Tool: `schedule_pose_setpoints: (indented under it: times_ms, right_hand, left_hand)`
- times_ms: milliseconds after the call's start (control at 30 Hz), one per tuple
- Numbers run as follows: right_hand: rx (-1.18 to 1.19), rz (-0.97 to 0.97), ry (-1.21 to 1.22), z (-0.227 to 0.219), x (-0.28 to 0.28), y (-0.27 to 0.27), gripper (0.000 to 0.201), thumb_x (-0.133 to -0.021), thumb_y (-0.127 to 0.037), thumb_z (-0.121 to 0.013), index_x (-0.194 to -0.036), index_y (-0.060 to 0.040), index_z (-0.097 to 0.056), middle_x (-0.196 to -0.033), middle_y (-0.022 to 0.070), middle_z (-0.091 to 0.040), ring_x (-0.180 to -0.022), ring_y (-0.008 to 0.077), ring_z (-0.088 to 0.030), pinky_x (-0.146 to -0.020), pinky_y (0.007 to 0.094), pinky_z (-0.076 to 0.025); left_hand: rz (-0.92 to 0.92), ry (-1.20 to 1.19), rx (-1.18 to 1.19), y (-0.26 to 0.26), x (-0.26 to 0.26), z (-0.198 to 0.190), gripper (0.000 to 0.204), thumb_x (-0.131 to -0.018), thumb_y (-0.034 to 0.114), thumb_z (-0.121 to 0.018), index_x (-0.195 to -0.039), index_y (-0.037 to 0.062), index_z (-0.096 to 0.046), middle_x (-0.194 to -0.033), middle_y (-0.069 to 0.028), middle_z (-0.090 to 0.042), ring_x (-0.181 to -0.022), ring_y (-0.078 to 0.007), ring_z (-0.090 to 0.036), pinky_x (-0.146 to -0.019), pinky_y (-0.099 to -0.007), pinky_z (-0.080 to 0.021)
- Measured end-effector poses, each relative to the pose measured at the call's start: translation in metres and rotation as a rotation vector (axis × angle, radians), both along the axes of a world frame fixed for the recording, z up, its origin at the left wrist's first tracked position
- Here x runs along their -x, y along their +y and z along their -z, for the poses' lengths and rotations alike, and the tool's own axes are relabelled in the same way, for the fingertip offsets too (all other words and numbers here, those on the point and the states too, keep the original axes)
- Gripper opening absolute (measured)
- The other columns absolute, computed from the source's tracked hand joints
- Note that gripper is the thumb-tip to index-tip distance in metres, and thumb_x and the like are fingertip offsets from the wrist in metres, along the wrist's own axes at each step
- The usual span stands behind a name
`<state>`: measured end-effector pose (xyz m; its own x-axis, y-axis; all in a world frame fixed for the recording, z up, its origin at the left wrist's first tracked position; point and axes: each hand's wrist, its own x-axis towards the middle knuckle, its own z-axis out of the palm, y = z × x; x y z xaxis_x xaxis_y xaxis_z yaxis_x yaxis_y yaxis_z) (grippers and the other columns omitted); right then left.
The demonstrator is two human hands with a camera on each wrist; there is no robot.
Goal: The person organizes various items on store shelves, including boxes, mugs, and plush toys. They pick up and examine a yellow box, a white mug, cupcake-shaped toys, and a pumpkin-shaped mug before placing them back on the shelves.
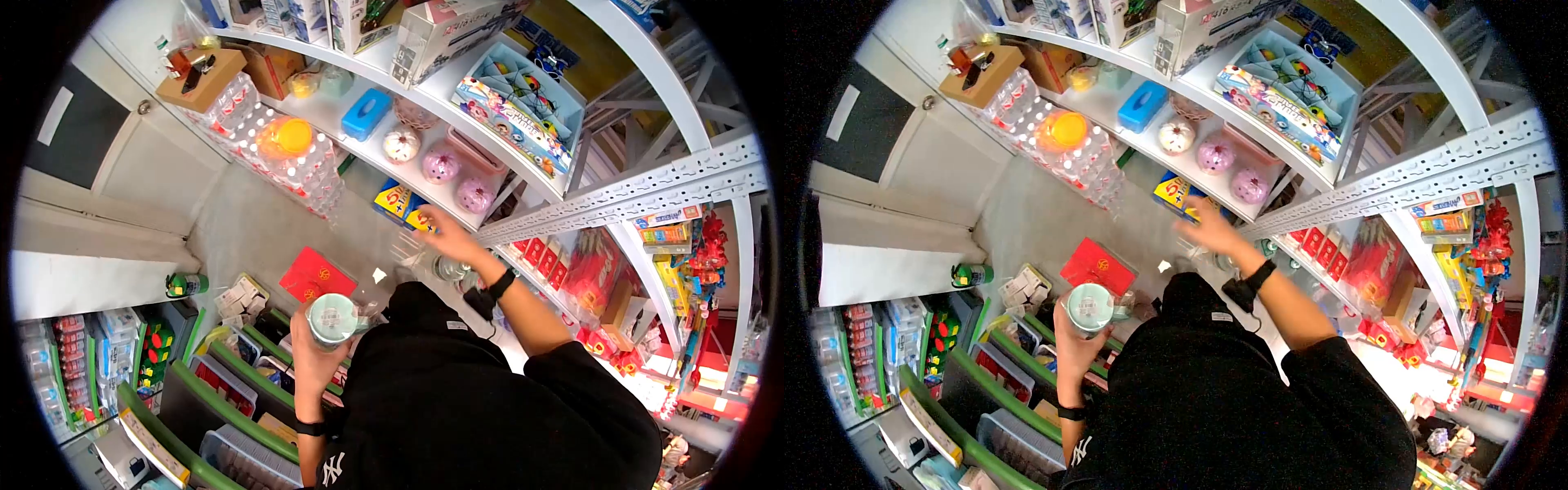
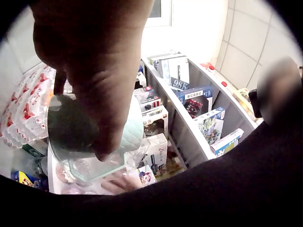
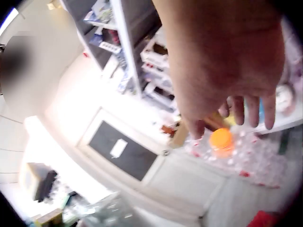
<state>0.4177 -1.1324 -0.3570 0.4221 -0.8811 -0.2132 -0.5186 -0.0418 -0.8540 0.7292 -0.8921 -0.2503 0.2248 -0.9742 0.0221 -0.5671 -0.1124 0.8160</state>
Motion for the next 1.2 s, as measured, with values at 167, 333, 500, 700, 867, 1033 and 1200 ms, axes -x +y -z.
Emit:
schedule_pose_setpoints:
  times_ms: [167, 333, 500, 700, 867, 1033, 1200]
  right_hand:
    - [-0.004, 0.315, 0.34, 0.124, 0.099, -0.08, 0.072, -0.09, -0.032, -0.081, -0.145, 0.0051, -0.055, -0.136, 0.028, -0.067, -0.128, 0.0372, -0.066, -0.108, 0.0428, -0.052]
    - [0.081, 0.264, 0.439, 0.171, 0.079, -0.174, 0.08, -0.082, -0.034, -0.086, -0.142, 0.0077, -0.055, -0.135, 0.0303, -0.066, -0.127, 0.0411, -0.065, -0.108, 0.0459, -0.051]
    - [0.161, 0.289, 0.275, 0.263, 0.018, -0.276, 0.077, -0.084, -0.032, -0.087, -0.143, 0.0055, -0.055, -0.136, 0.0254, -0.067, -0.125, 0.0405, -0.065, -0.102, 0.0485, -0.056]
    - [-0.548, 0.614, -0.06, 0.32, -0.055, -0.346, 0.096, -0.091, -0.025, -0.086, -0.165, -0.0098, -0.028, -0.161, 0.0152, -0.046, -0.139, 0.0303, -0.055, -0.102, 0.0486, -0.058]
    - [-0.446, 0.647, 0.02, 0.43, -0.054, -0.382, 0.114, -0.088, -0.045, -0.086, -0.157, 0.0128, -0.015, -0.157, 0.0273, -0.047, -0.141, 0.0384, -0.054, -0.114, 0.0411, -0.048]
    - [-0.271, 0.601, 0.02, 0.461, -0.059, -0.414, 0.1, -0.089, -0.031, -0.088, -0.154, 0.0084, -0.022, -0.155, 0.0241, -0.046, -0.134, 0.0352, -0.057, -0.106, 0.0423, -0.055]
    - [-0.456, 0.6, -0.072, 0.416, -0.077, -0.432, 0.101, -0.087, -0.028, -0.092, -0.155, 0.0023, -0.024, -0.151, 0.0187, -0.049, -0.124, 0.0312, -0.063, -0.093, 0.0448, -0.064]
  left_hand:
    - [-0.047, 0.008, -0.136, -0.008, -0.003, 0.004, 0.08, -0.068, 0.005, -0.091, -0.139, 0.0006, -0.054, -0.133, -0.0179, -0.059, -0.126, -0.0368, -0.059, -0.11, -0.0443, -0.048]
    - [-0.213, 0.043, -0.219, -0.028, 0.018, 0.016, 0.078, -0.062, 0.003, -0.092, -0.133, 0.001, -0.059, -0.13, -0.0193, -0.062, -0.124, -0.0432, -0.058, -0.108, -0.0483, -0.048]
    - [-0.345, 0.07, -0.387, -0.039, 0.046, 0.027, 0.08, -0.06, 0.005, -0.093, -0.133, 0.0016, -0.06, -0.132, -0.0194, -0.061, -0.126, -0.0429, -0.057, -0.11, -0.0486, -0.046]
    - [-0.592, 0.154, -0.533, -0.027, 0.082, 0.041, 0.079, -0.063, 0.007, -0.095, -0.133, 0.0011, -0.058, -0.126, -0.0181, -0.06, -0.121, -0.0395, -0.06, -0.105, -0.0467, -0.049]
    - [-0.735, 0.197, -0.621, -0.023, 0.102, 0.042, 0.084, -0.06, 0.006, -0.095, -0.134, 0.0024, -0.056, -0.127, -0.0175, -0.06, -0.119, -0.0377, -0.062, -0.105, -0.0466, -0.05]
    - [-0.761, 0.226, -0.619, -0.032, 0.111, 0.05, 0.084, -0.061, 0.006, -0.094, -0.135, 0.0018, -0.056, -0.128, -0.0177, -0.06, -0.119, -0.0375, -0.062, -0.106, -0.0461, -0.049]
    - [-0.663, 0.162, -0.629, -0.045, 0.112, 0.056, 0.083, -0.062, 0.005, -0.093, -0.136, 0.001, -0.056, -0.128, -0.0179, -0.06, -0.12, -0.0378, -0.061, -0.107, -0.0462, -0.049]
